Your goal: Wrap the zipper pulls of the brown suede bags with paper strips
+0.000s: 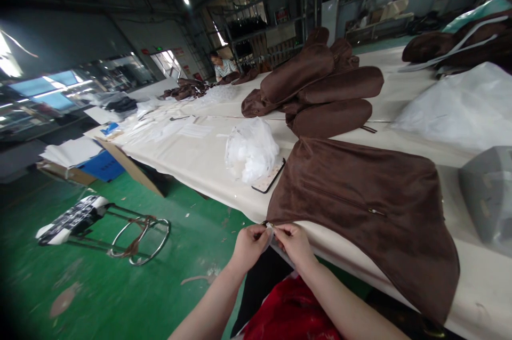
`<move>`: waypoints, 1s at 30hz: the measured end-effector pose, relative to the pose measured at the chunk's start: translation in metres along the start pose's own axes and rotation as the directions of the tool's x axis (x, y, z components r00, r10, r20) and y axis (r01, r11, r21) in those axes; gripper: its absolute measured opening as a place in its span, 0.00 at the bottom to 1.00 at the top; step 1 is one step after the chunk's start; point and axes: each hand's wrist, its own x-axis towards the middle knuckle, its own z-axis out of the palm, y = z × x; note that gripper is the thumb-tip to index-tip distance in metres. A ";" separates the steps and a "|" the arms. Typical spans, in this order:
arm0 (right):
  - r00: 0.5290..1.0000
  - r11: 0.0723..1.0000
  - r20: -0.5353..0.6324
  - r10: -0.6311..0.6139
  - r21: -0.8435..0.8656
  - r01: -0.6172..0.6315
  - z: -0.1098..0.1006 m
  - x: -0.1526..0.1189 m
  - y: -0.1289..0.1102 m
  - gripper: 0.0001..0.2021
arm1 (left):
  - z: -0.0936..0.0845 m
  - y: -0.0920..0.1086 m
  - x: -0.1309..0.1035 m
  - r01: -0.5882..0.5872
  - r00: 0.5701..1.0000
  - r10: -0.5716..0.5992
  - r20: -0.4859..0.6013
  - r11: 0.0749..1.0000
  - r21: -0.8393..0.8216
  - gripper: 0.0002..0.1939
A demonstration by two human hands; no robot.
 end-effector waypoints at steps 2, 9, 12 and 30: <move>1.000 1.000 0.005 -0.017 0.009 0.017 0.000 0.000 0.000 0.13 | 0.003 -0.002 0.001 0.028 0.999 -0.029 -0.038 0.999 -0.040 0.18; 0.997 1.000 0.076 -0.007 0.002 0.007 0.001 -0.002 -0.006 0.16 | 0.011 -0.002 0.000 0.044 0.986 -0.049 -0.161 0.999 -0.031 0.17; 0.992 0.999 0.123 -0.007 -0.033 0.011 0.000 -0.002 -0.007 0.16 | 0.011 -0.003 -0.001 0.033 0.982 -0.035 -0.183 0.999 -0.013 0.17; 0.994 0.988 0.058 0.092 0.116 -0.099 0.012 -0.006 -0.015 0.19 | 0.022 -0.013 -0.033 -0.295 0.881 0.450 -0.146 0.764 0.574 0.19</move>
